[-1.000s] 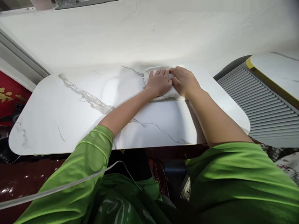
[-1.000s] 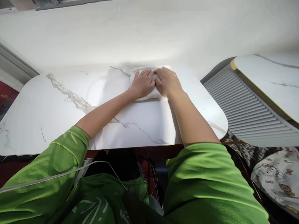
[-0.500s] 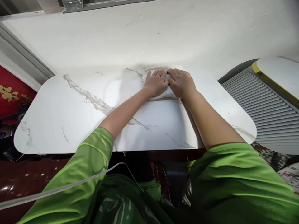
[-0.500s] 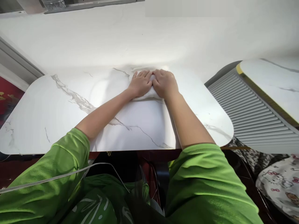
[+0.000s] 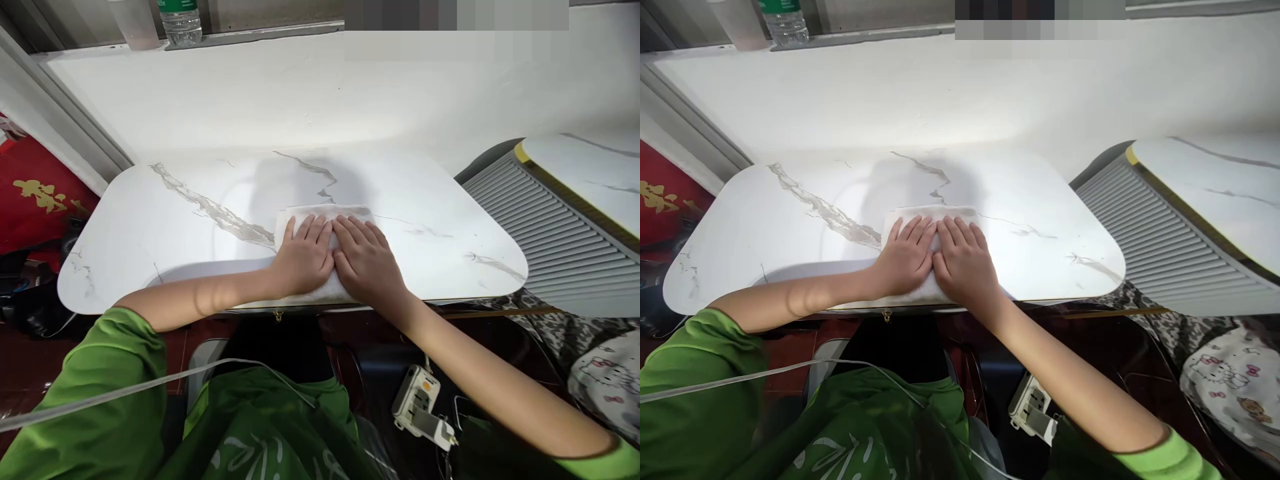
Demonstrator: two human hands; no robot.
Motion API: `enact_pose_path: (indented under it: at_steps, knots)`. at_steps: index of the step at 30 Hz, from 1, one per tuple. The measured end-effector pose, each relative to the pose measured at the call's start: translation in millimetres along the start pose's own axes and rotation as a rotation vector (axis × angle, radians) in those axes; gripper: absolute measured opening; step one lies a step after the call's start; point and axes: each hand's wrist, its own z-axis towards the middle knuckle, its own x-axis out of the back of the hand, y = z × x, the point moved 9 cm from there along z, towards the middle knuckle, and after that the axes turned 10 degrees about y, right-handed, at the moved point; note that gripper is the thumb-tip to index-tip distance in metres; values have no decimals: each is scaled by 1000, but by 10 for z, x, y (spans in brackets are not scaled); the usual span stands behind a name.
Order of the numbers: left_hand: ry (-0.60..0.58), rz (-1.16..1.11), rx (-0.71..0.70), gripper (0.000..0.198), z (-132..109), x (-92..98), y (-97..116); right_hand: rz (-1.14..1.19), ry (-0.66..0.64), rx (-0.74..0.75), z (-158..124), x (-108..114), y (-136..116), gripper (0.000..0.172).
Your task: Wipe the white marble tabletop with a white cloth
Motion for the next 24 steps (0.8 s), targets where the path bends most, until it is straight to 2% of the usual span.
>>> enact_pose_path:
  at_steps: [2,5,10,17,20,24]
  knots:
    - [4,-3,-27,57,-61,16,-5,21,9,-7,-31,18,-60,58]
    - [12,-13,-34,55,36,9,-103,40,18,-26,74,-49,-34,57]
    - [-12,-27,9,55,527,-71,-462,42,51,-75,591,-339,192,53]
    - [58,-35,78,51,1301,-105,-1102,34,34,-114,1510,-850,483,46]
    - [83,-35,98,50,1486,-133,-1268,41,39,-129,1730,-963,554,44]
    - [85,-38,106,50,1542,-160,-1325,43,28,-126,1781,-1026,586,45]
